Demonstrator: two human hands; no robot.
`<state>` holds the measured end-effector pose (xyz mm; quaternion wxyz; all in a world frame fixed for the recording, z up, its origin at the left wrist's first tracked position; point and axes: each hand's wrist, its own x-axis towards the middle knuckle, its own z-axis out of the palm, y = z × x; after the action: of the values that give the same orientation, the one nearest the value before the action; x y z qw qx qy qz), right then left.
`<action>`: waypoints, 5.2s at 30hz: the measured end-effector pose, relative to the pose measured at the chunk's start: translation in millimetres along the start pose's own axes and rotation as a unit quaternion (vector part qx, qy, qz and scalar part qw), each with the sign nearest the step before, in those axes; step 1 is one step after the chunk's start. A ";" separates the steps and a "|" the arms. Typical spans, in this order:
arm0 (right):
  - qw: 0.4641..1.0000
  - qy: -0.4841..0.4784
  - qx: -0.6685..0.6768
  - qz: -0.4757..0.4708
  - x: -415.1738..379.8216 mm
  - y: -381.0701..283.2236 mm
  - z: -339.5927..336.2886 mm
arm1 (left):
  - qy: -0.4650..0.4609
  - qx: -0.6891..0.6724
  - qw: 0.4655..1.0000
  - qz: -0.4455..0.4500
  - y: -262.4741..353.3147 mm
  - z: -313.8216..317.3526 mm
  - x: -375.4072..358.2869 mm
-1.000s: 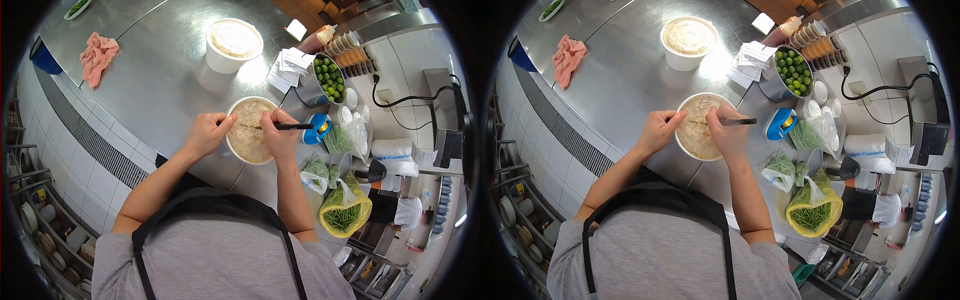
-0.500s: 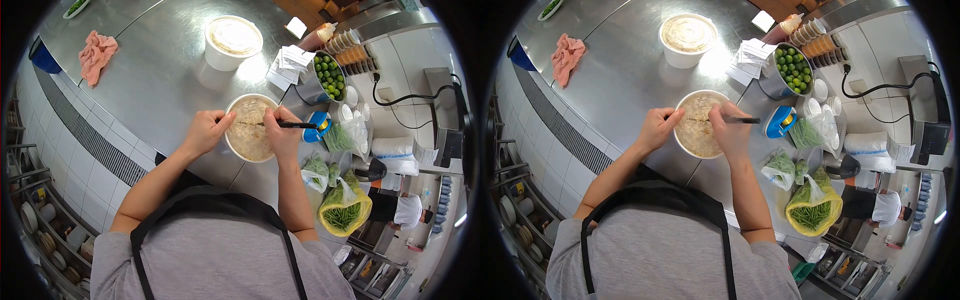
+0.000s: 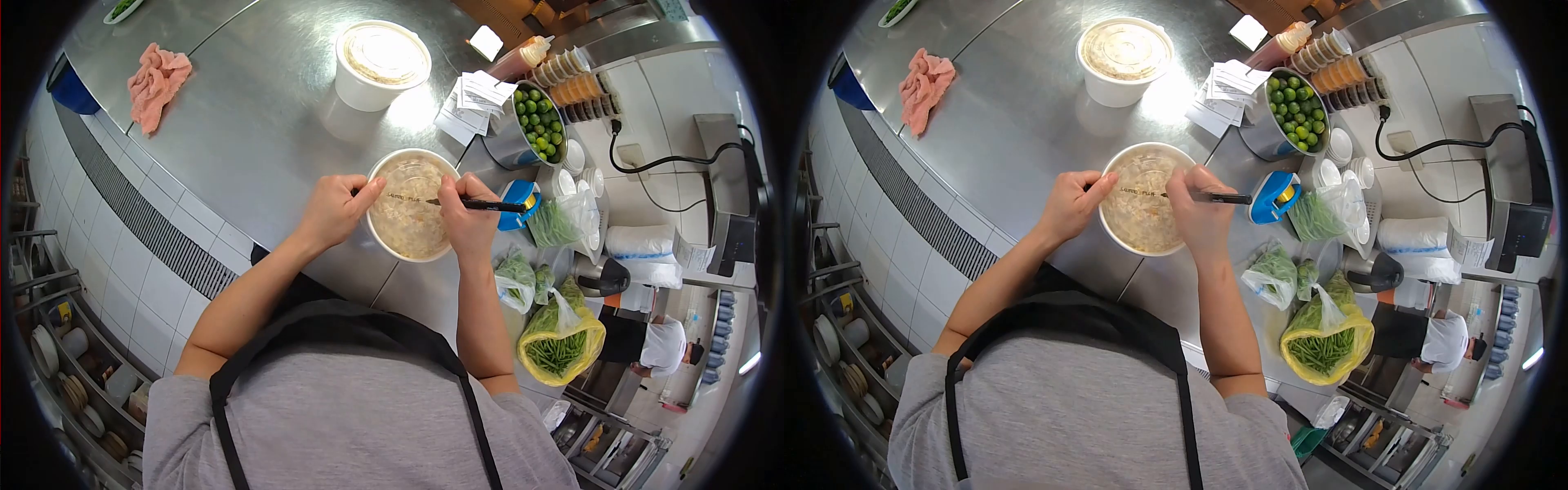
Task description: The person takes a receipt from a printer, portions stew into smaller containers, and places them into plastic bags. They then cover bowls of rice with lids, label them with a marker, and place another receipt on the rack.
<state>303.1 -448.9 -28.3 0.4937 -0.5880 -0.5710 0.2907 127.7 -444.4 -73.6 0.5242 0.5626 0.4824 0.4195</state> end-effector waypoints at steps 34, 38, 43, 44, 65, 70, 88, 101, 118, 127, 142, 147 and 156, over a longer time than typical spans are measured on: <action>0.999 0.024 -0.034 -0.003 0.0 4.2 -5.6 | 0.016 0.021 1.000 0.013 -3.1 0.0 0.8; 0.999 0.022 -0.039 -0.015 0.3 2.0 -8.0 | 0.017 0.026 0.999 0.014 -0.1 -0.8 0.7; 0.999 0.018 -0.036 -0.021 -0.8 4.4 -6.8 | 0.019 0.007 1.000 0.004 2.0 0.1 -0.3; 0.999 0.020 -0.044 -0.019 0.1 3.6 -9.6 | 0.018 0.007 1.000 0.005 1.7 0.3 0.1; 0.998 0.042 -0.044 -0.008 1.1 5.0 -13.8 | 0.007 0.005 1.000 0.002 -0.8 -1.3 0.8; 0.998 0.033 -0.047 -0.001 0.8 3.9 -14.6 | -0.035 0.021 0.999 -0.036 -0.6 -4.1 0.9; 0.975 0.187 0.081 -0.092 -7.2 -22.6 -30.0 | 0.241 -0.114 0.963 0.037 -21.1 10.2 111.1; 0.986 0.095 0.111 -0.080 -16.7 -30.7 -2.2 | 0.182 0.097 0.978 0.037 -14.2 -57.6 106.1; 0.999 -0.038 -0.004 -0.017 -0.9 -26.1 42.6 | 0.051 0.029 0.998 0.004 2.4 -27.4 -18.0; 0.996 -0.074 0.002 -0.052 -2.7 -27.8 57.9 | 0.009 0.019 0.999 -0.035 3.5 -27.2 -18.7; 0.996 -0.067 -0.010 -0.055 -3.3 -27.8 57.0 | 0.023 -0.002 1.000 -0.007 -2.9 -25.0 -16.9; 0.996 -0.069 -0.014 -0.058 -3.2 -25.9 58.2 | 0.022 0.002 1.000 -0.006 -1.6 -25.6 -16.9; 0.994 -0.066 -0.047 -0.070 -0.5 -28.2 53.3 | 0.016 0.015 1.000 -0.012 -1.2 -27.0 -16.5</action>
<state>244.0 -440.1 -21.0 0.4458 -0.5483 -0.6553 0.2667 98.1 -455.6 -71.6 0.5133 0.5576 0.5035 0.4148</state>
